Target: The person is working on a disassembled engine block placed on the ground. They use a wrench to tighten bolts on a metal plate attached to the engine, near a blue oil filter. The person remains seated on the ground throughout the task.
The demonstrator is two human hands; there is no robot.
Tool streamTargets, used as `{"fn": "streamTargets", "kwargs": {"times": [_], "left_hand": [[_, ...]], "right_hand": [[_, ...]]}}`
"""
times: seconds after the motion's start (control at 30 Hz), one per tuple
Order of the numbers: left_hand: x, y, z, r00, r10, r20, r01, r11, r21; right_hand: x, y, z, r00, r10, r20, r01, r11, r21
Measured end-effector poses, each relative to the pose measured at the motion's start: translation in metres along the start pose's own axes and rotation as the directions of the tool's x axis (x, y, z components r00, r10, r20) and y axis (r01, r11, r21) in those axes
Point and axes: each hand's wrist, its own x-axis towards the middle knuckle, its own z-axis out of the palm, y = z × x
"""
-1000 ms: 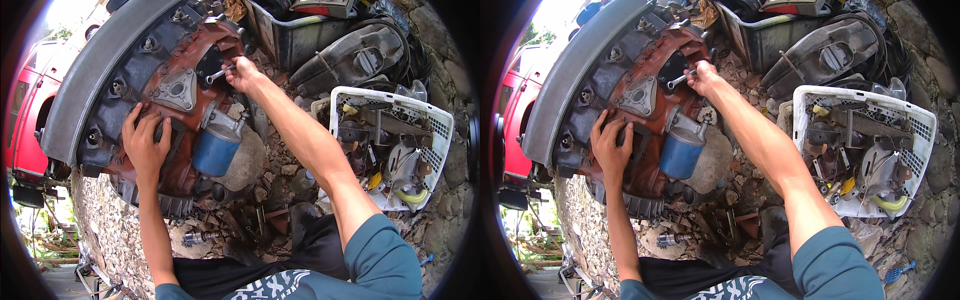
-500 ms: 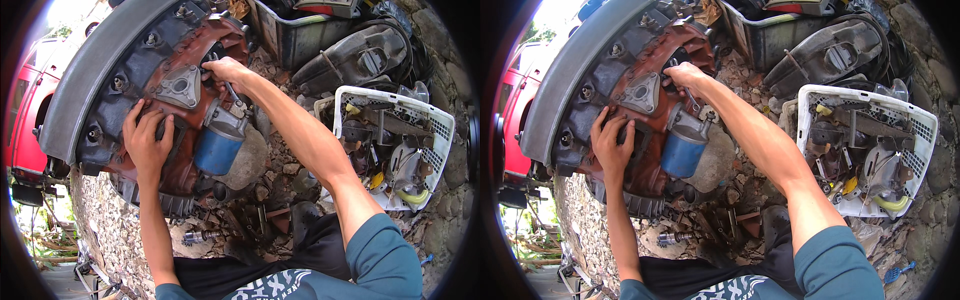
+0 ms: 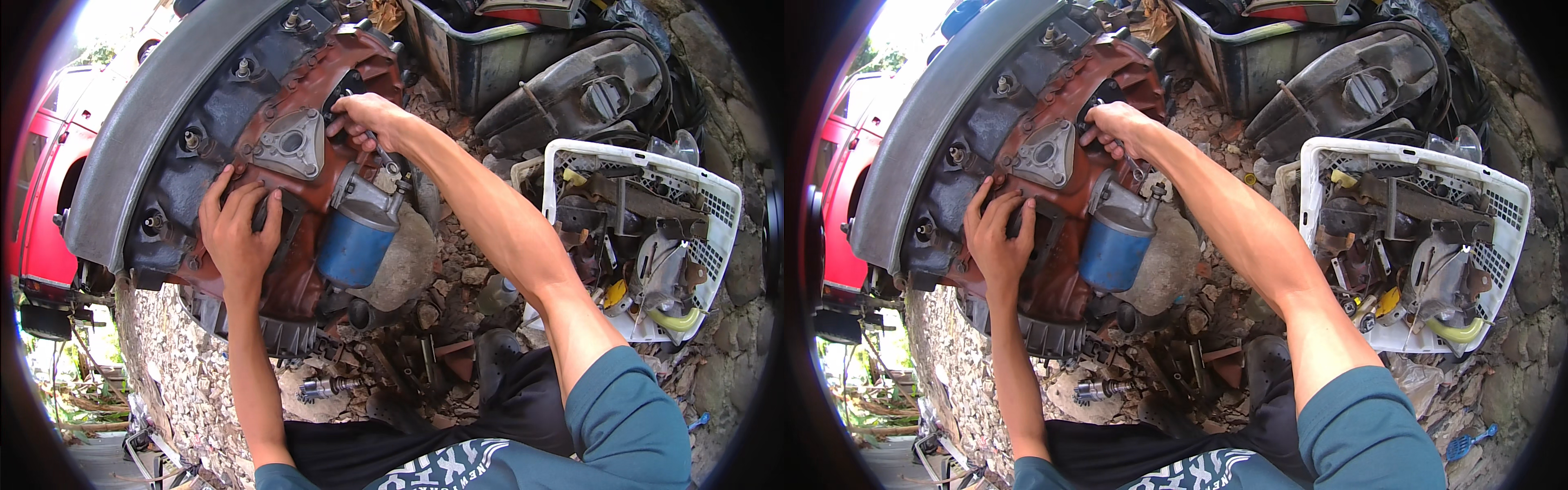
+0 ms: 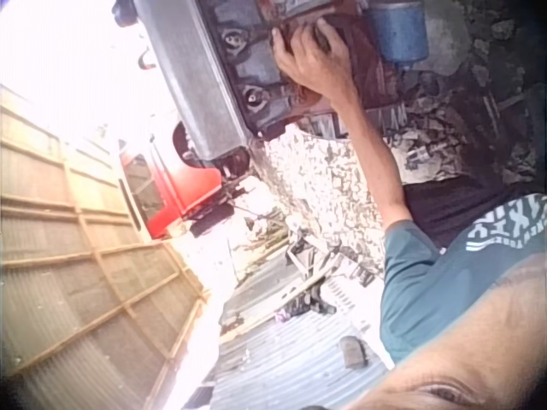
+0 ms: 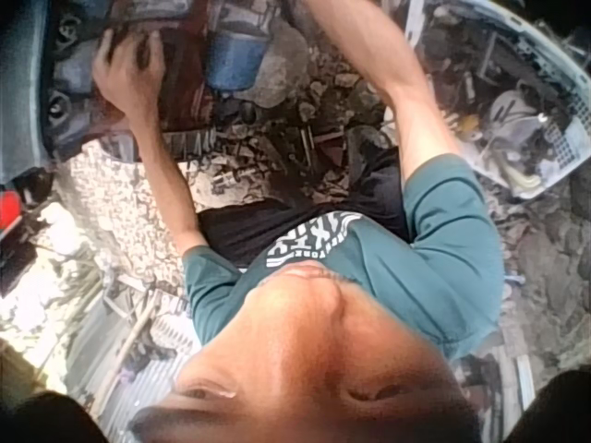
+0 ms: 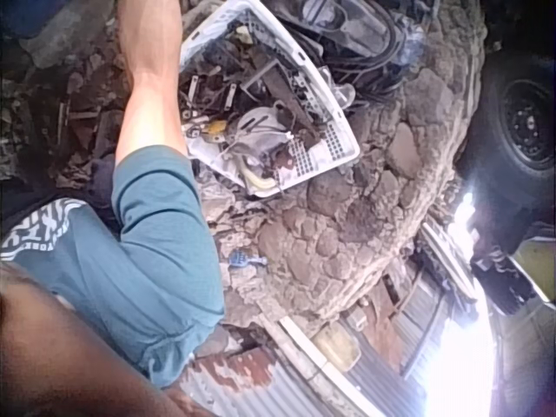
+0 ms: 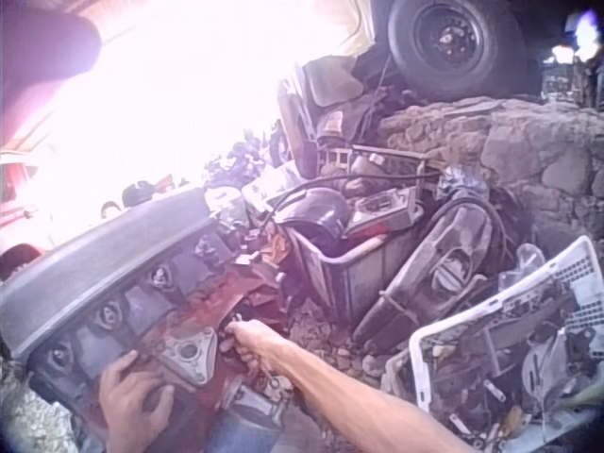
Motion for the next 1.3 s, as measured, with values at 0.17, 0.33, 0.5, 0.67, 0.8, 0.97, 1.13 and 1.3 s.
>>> {"fn": "streamTargets", "kwargs": {"times": [0.17, 0.33, 0.5, 0.67, 0.8, 0.97, 1.13, 1.3], "left_hand": [[0.001, 0.001, 0.001, 1.0, 0.003, -0.002, -0.003, 1.0, 0.003], [0.002, 0.001, -0.001, 1.0, 0.006, -0.001, -0.006, 1.0, 0.005], [0.0, 0.001, 0.0, 1.0, 0.001, 0.0, -0.001, 1.0, 0.002], [0.0, 0.0, 0.0, 1.0, -0.004, 0.014, 0.004, 1.0, -0.003], [0.0, 0.001, -0.001, 1.0, -0.006, 0.019, 0.006, 1.0, -0.003], [0.0, 0.001, -0.001, 1.0, -0.01, 0.02, 0.01, 1.0, -0.007], [0.0, 0.001, 0.0, 1.0, -0.009, 0.012, 0.009, 1.0, -0.013], [0.0, 0.001, -0.001, 1.0, -0.015, 0.013, 0.015, 1.0, -0.013]], "right_hand": [[0.006, 0.004, 0.0, 1.0, -0.02, 0.007, 0.019, 0.997, 0.075], [0.011, 0.006, -0.001, 1.0, -0.005, 0.009, 0.004, 0.99, 0.141], [0.009, 0.006, 0.0, 0.999, -0.03, -0.02, 0.031, 0.998, 0.049], [0.006, 0.003, -0.002, 0.998, 0.048, 0.028, -0.05, 0.994, 0.094], [0.006, 0.004, 0.005, 0.999, -0.002, -0.036, 0.004, 0.999, 0.033], [0.008, 0.002, 0.001, 1.0, -0.003, -0.024, 0.003, 1.0, 0.02], [0.009, 0.001, -0.001, 0.999, -0.029, -0.034, 0.029, 1.0, -0.001], [0.006, 0.002, 0.003, 0.995, -0.062, -0.083, 0.054, 0.995, -0.088]]}}
